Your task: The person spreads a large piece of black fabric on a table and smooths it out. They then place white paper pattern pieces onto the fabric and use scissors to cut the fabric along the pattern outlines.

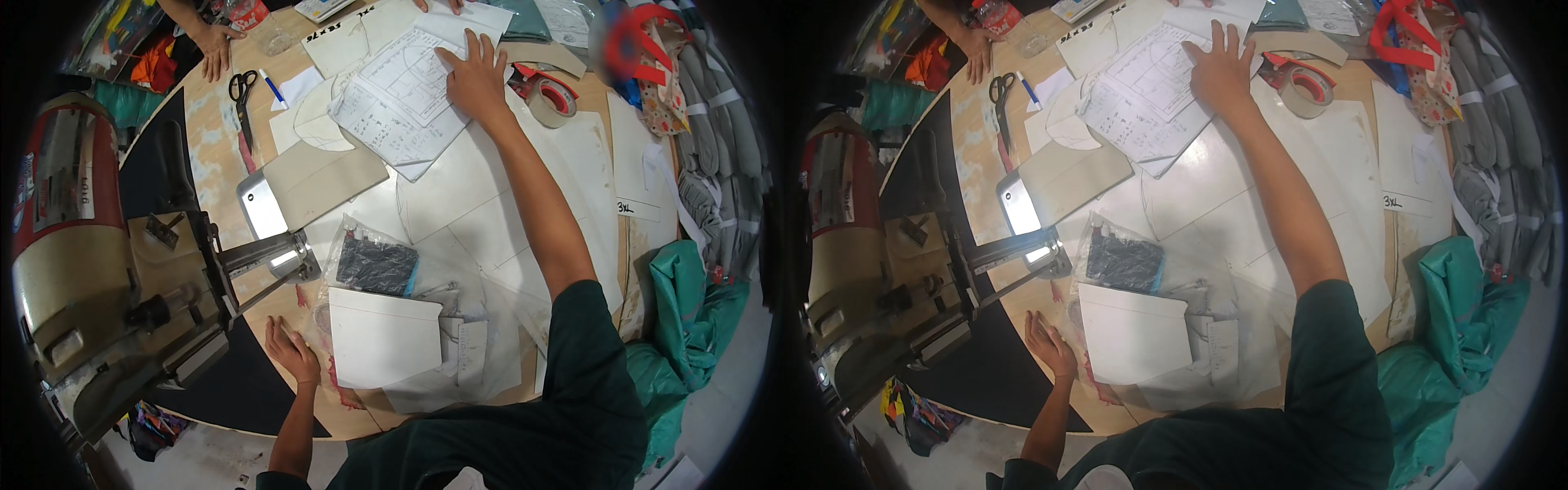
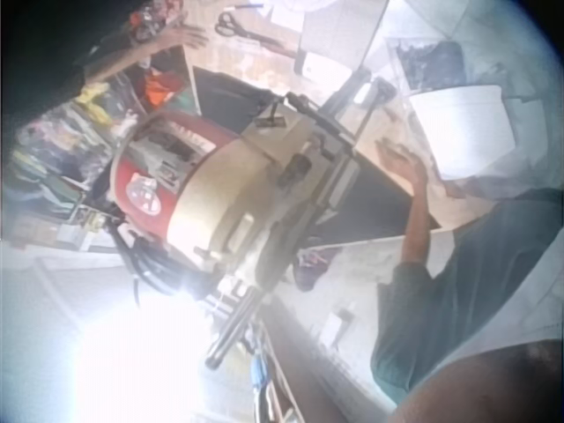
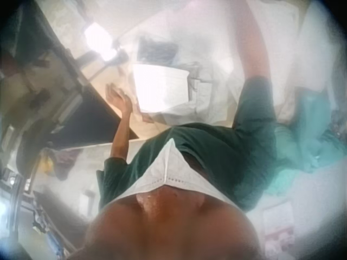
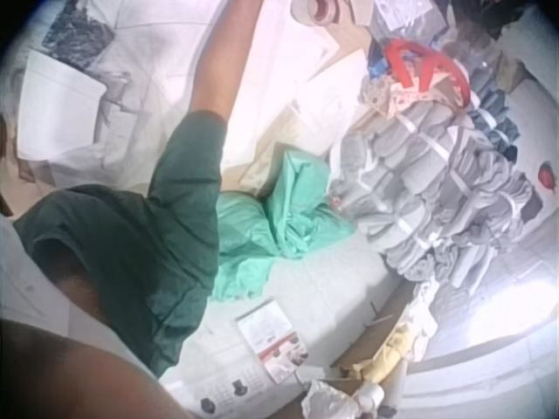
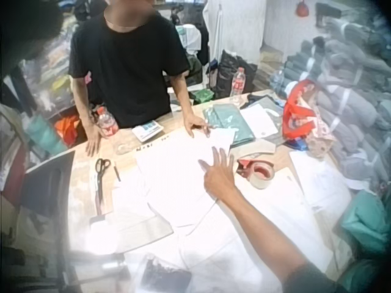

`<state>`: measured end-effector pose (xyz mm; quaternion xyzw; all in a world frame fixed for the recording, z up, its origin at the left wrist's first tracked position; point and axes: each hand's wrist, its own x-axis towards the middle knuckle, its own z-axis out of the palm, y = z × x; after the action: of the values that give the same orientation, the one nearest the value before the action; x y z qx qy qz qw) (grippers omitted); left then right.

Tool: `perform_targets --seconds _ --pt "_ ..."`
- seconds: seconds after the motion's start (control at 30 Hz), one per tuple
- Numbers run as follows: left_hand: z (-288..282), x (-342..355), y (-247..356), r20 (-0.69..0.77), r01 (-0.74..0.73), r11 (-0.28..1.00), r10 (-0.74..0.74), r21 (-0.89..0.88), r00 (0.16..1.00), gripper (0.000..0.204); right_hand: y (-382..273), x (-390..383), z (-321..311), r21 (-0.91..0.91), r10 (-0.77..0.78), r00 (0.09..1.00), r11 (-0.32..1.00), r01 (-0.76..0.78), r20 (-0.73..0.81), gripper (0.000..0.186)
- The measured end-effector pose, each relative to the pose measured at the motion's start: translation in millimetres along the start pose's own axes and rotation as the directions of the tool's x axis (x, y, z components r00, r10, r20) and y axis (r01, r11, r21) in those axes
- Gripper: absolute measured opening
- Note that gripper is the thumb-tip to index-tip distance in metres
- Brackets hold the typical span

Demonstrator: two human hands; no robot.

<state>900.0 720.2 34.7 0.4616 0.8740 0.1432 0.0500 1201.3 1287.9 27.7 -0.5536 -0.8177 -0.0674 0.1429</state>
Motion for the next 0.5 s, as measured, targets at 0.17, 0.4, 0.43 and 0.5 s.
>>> perform_targets --seconds 0.17,0.4,0.43,0.5 --pt "-1 0 1 -0.002 0.000 1.000 0.000 0.003 1.000 0.049 -6 2 2 0.056 0.042 0.999 0.997 -0.043 0.027 0.059" --pt "-1 0 1 -0.002 -0.005 1.000 0.005 0.011 1.000 0.049 0 -6 -4 0.089 0.054 0.996 0.995 -0.048 -0.066 0.052" --pt "-1 0 1 -0.006 -0.011 1.000 0.011 0.007 1.000 0.049 2 -8 -6 0.123 0.049 0.995 0.992 -0.037 -0.092 0.051" --pt "-1 -1 0 -0.012 -0.021 1.000 0.021 0.000 1.000 0.049 4 -14 -12 0.173 0.054 0.993 0.984 -0.034 -0.109 0.049"
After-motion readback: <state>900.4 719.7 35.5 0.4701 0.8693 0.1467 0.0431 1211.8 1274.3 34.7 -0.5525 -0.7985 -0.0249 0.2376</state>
